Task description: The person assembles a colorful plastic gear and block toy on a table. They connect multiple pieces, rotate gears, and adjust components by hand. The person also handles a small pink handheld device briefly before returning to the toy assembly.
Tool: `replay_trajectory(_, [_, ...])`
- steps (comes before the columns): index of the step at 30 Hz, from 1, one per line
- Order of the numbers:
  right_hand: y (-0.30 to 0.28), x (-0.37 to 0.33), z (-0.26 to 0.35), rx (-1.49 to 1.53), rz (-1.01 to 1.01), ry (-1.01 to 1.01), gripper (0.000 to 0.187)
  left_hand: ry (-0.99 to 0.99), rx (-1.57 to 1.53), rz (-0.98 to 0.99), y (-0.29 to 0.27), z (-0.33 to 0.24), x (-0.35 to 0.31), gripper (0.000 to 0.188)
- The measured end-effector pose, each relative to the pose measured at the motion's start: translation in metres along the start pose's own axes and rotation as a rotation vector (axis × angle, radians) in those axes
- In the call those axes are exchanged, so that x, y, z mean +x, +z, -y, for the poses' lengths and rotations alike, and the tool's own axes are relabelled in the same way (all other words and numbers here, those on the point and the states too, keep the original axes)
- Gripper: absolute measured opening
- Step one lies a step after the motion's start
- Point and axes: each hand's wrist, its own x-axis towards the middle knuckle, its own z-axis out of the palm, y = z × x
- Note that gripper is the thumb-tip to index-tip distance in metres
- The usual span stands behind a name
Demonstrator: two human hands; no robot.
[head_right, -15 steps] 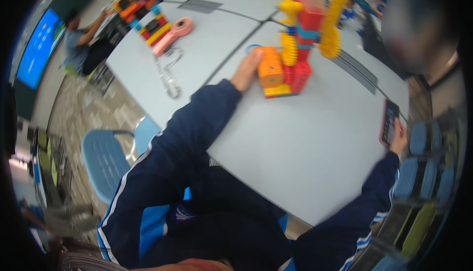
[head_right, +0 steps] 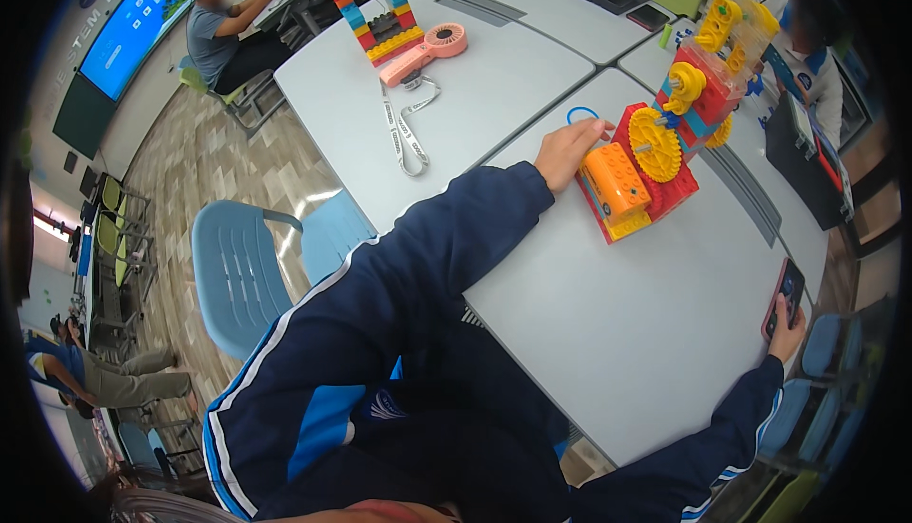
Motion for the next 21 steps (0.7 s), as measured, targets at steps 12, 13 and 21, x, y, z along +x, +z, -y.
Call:
replay_trajectory(12, [-0.003,-0.013,0.026,-0.334,0.043,0.034,0.095,0.005,-0.282,-0.382,-0.066,0.006,0.032,0.026])
replay_trajectory(13, [-0.003,-0.011,0.018,-0.32,0.04,0.016,0.094,0.097,-0.412,-0.525,-0.083,0.007,0.035,0.022])
replay_trajectory(21, [0.006,-0.012,0.031,-0.228,0.011,-0.035,0.089,-0.045,0.44,-1.359,-0.342,0.097,0.093,0.09])
